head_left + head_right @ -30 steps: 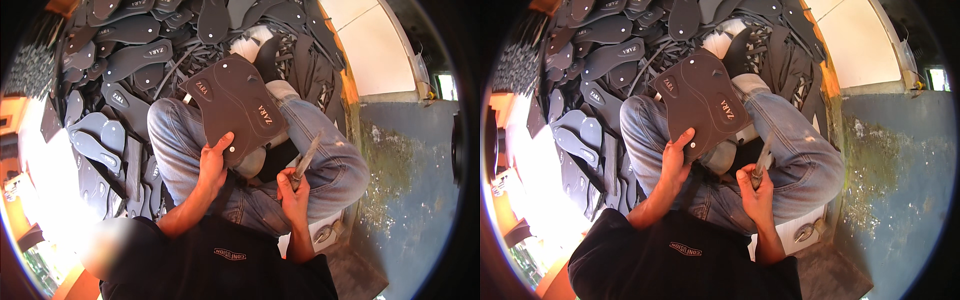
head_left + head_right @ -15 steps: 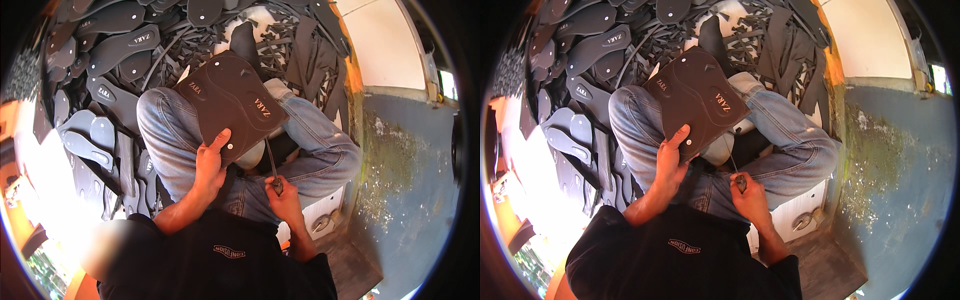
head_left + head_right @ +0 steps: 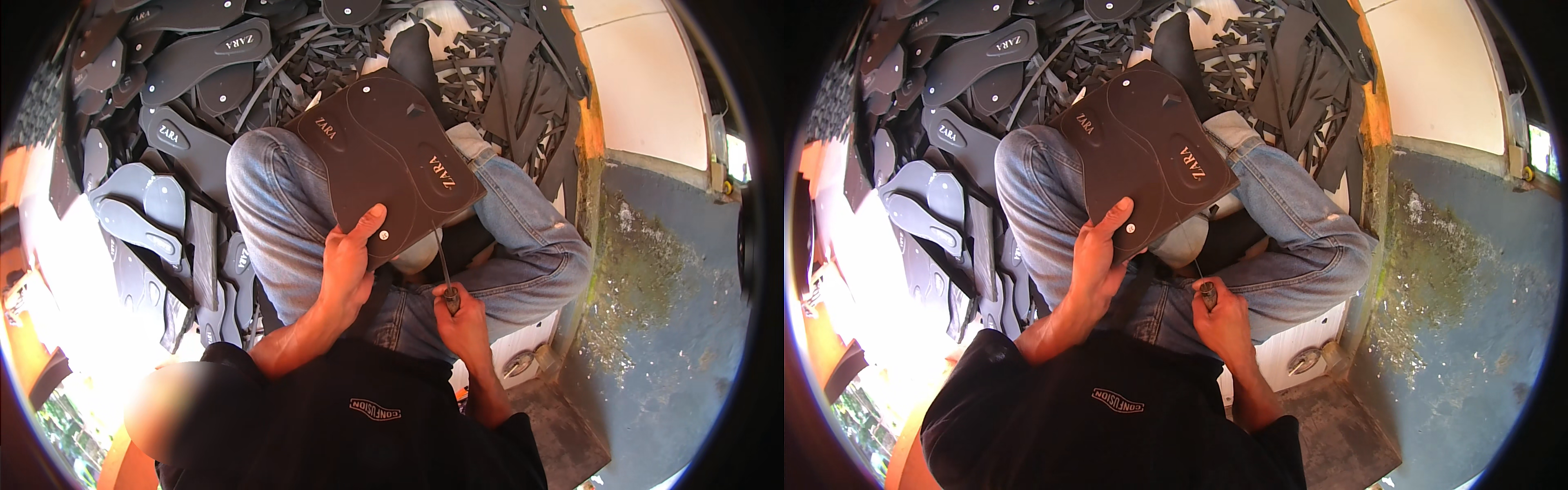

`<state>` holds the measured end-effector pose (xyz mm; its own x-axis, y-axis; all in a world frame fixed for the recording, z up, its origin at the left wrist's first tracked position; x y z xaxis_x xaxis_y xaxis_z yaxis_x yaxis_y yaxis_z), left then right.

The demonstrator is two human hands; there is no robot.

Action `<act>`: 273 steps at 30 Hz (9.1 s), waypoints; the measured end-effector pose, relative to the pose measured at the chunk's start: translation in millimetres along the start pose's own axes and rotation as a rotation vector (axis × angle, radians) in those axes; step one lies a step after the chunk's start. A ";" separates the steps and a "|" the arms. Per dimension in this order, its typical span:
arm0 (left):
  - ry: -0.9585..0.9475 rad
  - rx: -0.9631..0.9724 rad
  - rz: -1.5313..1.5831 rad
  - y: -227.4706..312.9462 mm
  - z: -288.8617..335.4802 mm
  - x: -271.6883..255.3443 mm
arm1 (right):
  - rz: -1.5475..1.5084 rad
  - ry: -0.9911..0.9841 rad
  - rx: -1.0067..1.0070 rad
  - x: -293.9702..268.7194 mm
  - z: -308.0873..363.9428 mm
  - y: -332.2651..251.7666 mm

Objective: The person cuts individual shoe insoles from a larger pre-printed sheet using a knife while sitting on the floor.

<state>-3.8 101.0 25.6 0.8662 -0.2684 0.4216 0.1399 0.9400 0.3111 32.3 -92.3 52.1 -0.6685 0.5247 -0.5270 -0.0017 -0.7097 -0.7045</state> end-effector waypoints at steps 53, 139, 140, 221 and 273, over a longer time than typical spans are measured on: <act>-0.144 -0.032 -0.059 1.4 -18.5 -31.8 | 0.118 0.008 -0.196 51.2 -111.4 -13.8; -0.315 0.043 -0.564 68.6 26.6 -0.8 | 0.028 0.233 -0.358 -16.7 -13.3 -33.4; -0.327 0.018 -0.567 61.5 29.2 1.8 | 0.036 0.226 -0.363 -14.2 -13.8 -35.4; -0.137 0.041 -0.185 53.0 -6.7 -36.5 | -0.478 -0.271 -0.114 32.9 -15.4 -24.8; -0.391 0.098 -0.077 -36.2 -17.7 88.3 | 0.233 0.523 -0.113 -48.1 -24.8 1.3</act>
<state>76.1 47.0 36.5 0.6048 -0.4149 0.6798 0.1348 0.8946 0.4261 82.9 -106.9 64.7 -0.1854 0.5438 -0.8185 0.1999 -0.7946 -0.5732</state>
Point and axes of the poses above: each hand's wrist, its own z-axis away from the middle knuckle, its own x-axis out of the palm, y = z × x, the point moved 6 cm from there along -z, towards the middle knuckle, and after that the axes turned 8 degrees about -x, right-handed, at the moved point
